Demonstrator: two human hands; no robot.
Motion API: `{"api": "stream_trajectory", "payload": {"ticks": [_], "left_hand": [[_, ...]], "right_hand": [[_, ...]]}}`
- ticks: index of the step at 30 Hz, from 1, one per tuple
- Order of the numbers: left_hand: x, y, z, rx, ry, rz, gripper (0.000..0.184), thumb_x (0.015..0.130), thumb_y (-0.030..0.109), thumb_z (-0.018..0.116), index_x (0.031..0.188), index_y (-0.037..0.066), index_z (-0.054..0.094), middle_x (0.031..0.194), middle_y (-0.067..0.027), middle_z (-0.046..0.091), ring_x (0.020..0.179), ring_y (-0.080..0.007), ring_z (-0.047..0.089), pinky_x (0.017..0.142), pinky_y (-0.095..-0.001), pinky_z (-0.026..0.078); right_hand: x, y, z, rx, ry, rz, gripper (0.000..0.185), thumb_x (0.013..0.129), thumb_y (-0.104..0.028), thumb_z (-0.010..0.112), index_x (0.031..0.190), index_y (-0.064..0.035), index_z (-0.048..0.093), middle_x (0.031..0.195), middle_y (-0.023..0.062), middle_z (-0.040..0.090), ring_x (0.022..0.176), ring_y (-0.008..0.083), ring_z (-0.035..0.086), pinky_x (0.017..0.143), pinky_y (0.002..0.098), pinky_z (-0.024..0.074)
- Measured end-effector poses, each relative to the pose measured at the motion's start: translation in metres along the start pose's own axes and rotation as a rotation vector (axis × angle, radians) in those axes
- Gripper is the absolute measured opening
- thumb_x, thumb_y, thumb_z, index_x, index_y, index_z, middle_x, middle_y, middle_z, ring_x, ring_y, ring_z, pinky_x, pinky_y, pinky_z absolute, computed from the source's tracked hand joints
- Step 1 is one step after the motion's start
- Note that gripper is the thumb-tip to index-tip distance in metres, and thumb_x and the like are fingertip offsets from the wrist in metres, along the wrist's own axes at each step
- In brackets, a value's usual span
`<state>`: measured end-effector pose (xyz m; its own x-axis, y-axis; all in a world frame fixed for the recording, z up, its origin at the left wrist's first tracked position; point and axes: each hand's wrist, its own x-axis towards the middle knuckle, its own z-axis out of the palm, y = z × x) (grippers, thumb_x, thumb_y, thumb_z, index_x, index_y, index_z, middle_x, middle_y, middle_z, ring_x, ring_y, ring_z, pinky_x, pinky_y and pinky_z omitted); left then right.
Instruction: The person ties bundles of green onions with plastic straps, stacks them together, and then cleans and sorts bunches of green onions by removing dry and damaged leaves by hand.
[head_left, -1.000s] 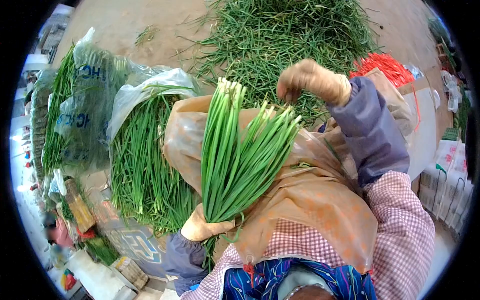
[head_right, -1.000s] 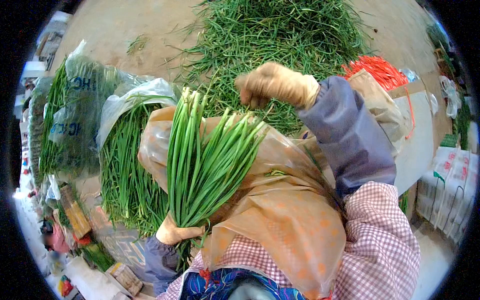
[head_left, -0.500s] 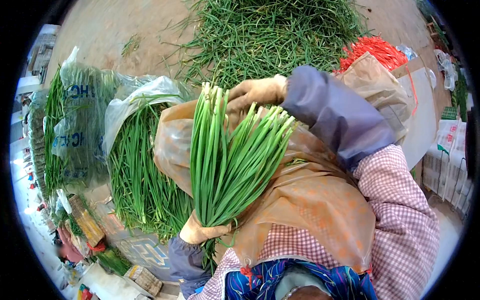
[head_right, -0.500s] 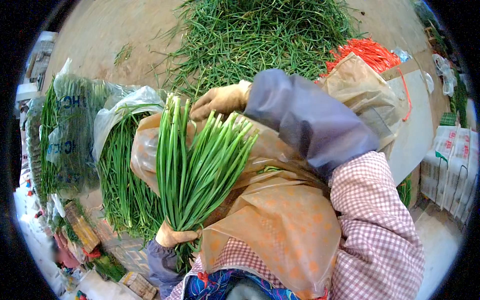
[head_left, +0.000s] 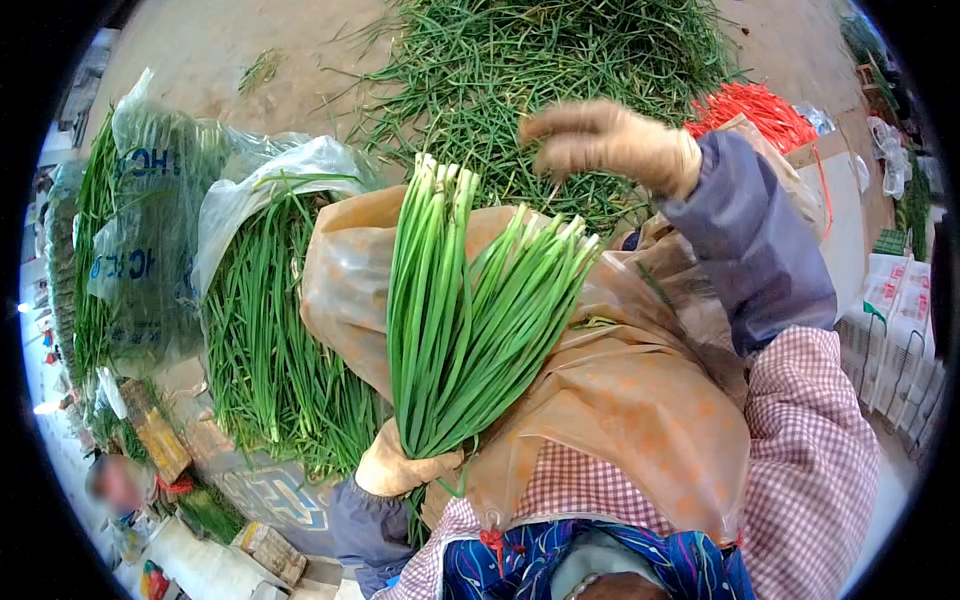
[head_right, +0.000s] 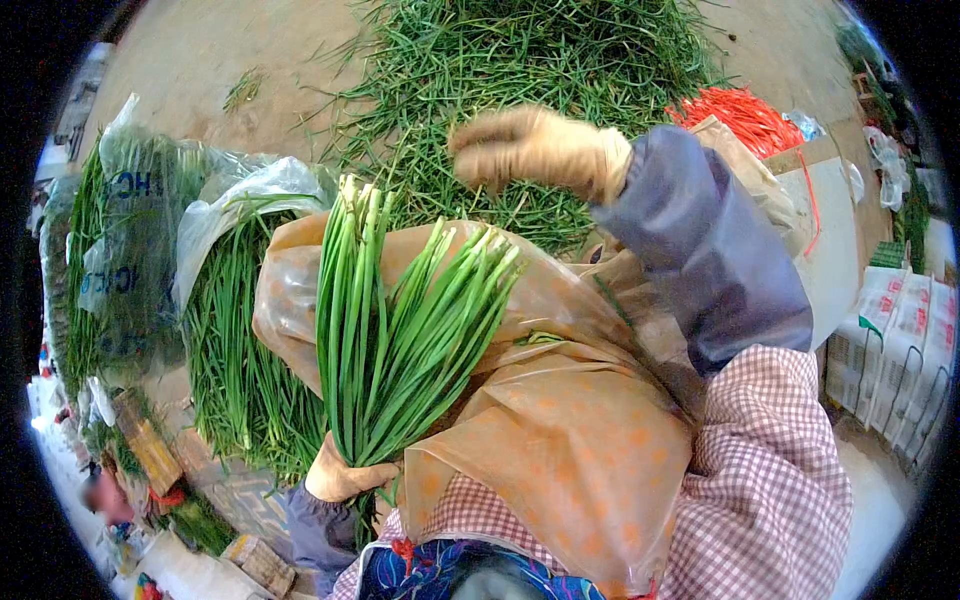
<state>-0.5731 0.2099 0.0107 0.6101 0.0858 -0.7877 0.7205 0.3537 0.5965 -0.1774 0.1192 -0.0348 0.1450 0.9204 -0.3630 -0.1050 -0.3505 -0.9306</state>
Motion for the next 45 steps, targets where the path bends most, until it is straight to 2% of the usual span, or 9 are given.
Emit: {"api": "stream_trajectory", "payload": {"ticks": [3, 11, 19, 25, 31, 35, 39, 42, 45], "left_hand": [[0.000, 0.001, 0.004, -0.017, 0.000, 0.014, 0.037, 0.074, 0.006, 0.072, 0.109, 0.001, 0.064, 0.095, -0.0044, 0.068, 0.083, -0.0131, 0.061, 0.075, -0.0291, 0.050], [-0.006, 0.001, 0.015, 0.010, 0.084, 0.008, 0.038, 0.071, 0.002, 0.073, 0.107, -0.001, 0.061, 0.087, -0.0046, 0.067, 0.068, -0.0111, 0.060, 0.062, -0.0264, 0.048], [-0.005, -0.004, 0.015, 0.301, 0.090, 0.074, 0.059, 0.074, 0.007, 0.072, 0.129, 0.001, 0.051, 0.099, -0.0120, 0.071, 0.082, -0.0184, 0.067, 0.079, -0.0312, 0.052], [-0.005, -0.006, 0.016, 0.391, 0.103, 0.149, 0.066, 0.074, 0.011, 0.072, 0.134, 0.003, 0.046, 0.095, -0.0155, 0.071, 0.082, -0.0235, 0.070, 0.078, -0.0331, 0.052], [-0.005, 0.016, 0.025, 0.459, 0.116, 0.115, 0.060, 0.074, 0.011, 0.071, 0.129, 0.002, 0.049, 0.095, -0.0152, 0.070, 0.082, -0.0229, 0.068, 0.077, -0.0331, 0.052], [-0.010, 0.015, 0.028, 0.400, 0.145, 0.039, 0.052, 0.074, 0.013, 0.073, 0.121, -0.001, 0.055, 0.104, -0.0135, 0.069, 0.092, -0.0199, 0.066, 0.084, -0.0319, 0.049], [-0.007, 0.009, 0.027, 0.391, 0.155, 0.097, 0.052, 0.075, 0.013, 0.073, 0.122, 0.000, 0.055, 0.105, -0.0136, 0.069, 0.094, -0.0196, 0.065, 0.086, -0.0318, 0.048], [-0.004, 0.006, 0.025, 0.405, 0.147, 0.093, 0.053, 0.075, 0.013, 0.072, 0.123, 0.000, 0.054, 0.105, -0.0134, 0.069, 0.094, -0.0198, 0.065, 0.085, -0.0321, 0.049], [-0.001, -0.001, 0.022, 0.514, 0.140, 0.218, 0.070, 0.074, 0.010, 0.070, 0.137, 0.004, 0.042, 0.087, -0.0181, 0.070, 0.074, -0.0283, 0.069, 0.072, -0.0352, 0.053]], "right_hand": [[-0.012, -0.001, 0.021, -0.142, -0.279, 0.178, 0.033, 0.085, -0.026, 0.070, 0.106, -0.0010, 0.067, 0.092, 0.0070, 0.067, 0.084, 0.0143, 0.060, 0.076, 0.0291, 0.0502], [0.011, 0.047, 0.007, 0.127, 0.302, -0.116, 0.016, 0.091, -0.018, 0.065, 0.094, -0.0031, 0.068, 0.069, 0.0027, 0.063, 0.056, 0.0109, 0.057, 0.052, 0.0264, 0.0494], [0.003, 0.027, 0.045, -0.009, -0.368, 0.113, 0.023, 0.085, -0.017, 0.069, 0.103, -0.0022, 0.069, 0.086, 0.0034, 0.069, 0.082, 0.0112, 0.061, 0.073, 0.0268, 0.0499], [-0.009, 0.019, 0.008, 0.228, 0.172, -0.318, 0.024, 0.093, -0.030, 0.062, 0.084, -0.0082, 0.065, 0.073, 0.0024, 0.062, 0.069, 0.0115, 0.061, 0.060, 0.0264, 0.0518], [-0.040, -0.010, 0.067, -0.680, 0.347, -0.365, 0.028, 0.089, -0.028, 0.067, 0.097, -0.0019, 0.061, 0.073, 0.0082, 0.063, 0.072, 0.0140, 0.062, 0.061, 0.0289, 0.0485], [-0.005, 0.053, 0.050, -0.382, 0.687, -0.626, 0.022, 0.093, -0.024, 0.063, 0.090, -0.0029, 0.063, 0.073, 0.0038, 0.065, 0.071, 0.0109, 0.061, 0.061, 0.0276, 0.0484], [-0.024, 0.037, 0.014, 0.314, 0.508, -0.208, 0.020, 0.097, -0.021, 0.056, 0.097, -0.0027, 0.063, 0.068, 0.0003, 0.057, 0.054, 0.0068, 0.046, 0.051, 0.0215, 0.0395], [-0.045, 0.025, 0.033, 0.202, 0.107, -0.231, 0.023, 0.094, -0.024, 0.060, 0.100, -0.0022, 0.061, 0.064, -0.0001, 0.057, 0.054, 0.0101, 0.052, 0.051, 0.0236, 0.0423], [-0.050, 0.021, 0.063, -0.504, 0.323, -0.316, 0.030, 0.090, -0.031, 0.066, 0.102, -0.0033, 0.060, 0.068, 0.0055, 0.061, 0.064, 0.0149, 0.061, 0.058, 0.0301, 0.0489]]}}
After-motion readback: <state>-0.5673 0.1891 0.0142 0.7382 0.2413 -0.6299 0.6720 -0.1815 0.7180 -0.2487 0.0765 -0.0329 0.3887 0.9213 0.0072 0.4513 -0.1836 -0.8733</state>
